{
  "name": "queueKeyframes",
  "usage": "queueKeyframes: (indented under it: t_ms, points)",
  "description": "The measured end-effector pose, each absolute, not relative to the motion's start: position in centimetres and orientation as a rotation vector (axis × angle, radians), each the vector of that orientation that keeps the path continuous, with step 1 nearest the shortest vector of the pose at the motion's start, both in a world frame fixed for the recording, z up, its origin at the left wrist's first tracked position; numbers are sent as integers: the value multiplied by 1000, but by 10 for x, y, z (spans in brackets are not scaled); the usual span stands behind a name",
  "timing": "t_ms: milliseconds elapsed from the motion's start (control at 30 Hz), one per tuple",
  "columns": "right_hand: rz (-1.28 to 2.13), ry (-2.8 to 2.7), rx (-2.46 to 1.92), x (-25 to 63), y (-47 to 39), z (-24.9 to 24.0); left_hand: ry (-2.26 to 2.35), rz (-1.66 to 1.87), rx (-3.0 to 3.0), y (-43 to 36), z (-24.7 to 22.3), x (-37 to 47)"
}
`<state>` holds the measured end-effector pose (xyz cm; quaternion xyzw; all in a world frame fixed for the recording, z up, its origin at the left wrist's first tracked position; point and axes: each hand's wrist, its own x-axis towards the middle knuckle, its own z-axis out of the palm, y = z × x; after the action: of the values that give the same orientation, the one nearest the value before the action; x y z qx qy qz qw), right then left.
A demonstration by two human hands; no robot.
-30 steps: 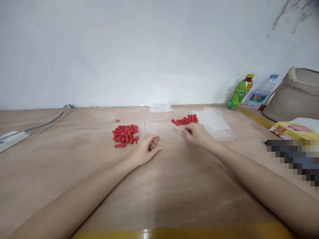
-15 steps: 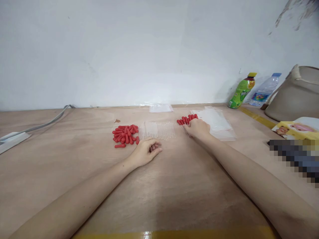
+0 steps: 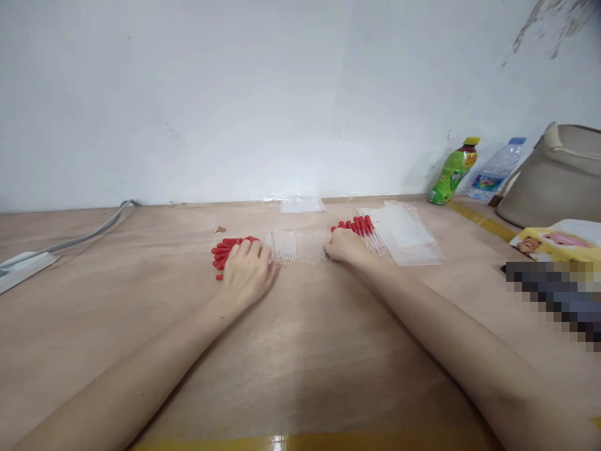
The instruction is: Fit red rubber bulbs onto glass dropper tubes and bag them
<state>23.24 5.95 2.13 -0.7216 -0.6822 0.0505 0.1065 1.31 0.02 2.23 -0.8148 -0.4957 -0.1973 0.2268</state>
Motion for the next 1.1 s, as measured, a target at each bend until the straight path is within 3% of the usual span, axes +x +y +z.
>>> queueKeyframes:
  t_ms: [333,567,767,1100]
  points:
    - [57,-2032,-2085,233,40,25,-1423,-204,-2023,-3,24,6]
    - [-101,-2198,-1562,257,15,4,-1412,-210,-2007,-7,30,8]
    - [-145,-2161,-1188,269,-4,-15,-1226,-372,-2379,-28,34,32]
    - [-140,-2245,-1199,260,-23,-7,-1354,-875,-2876,-19,3,40]
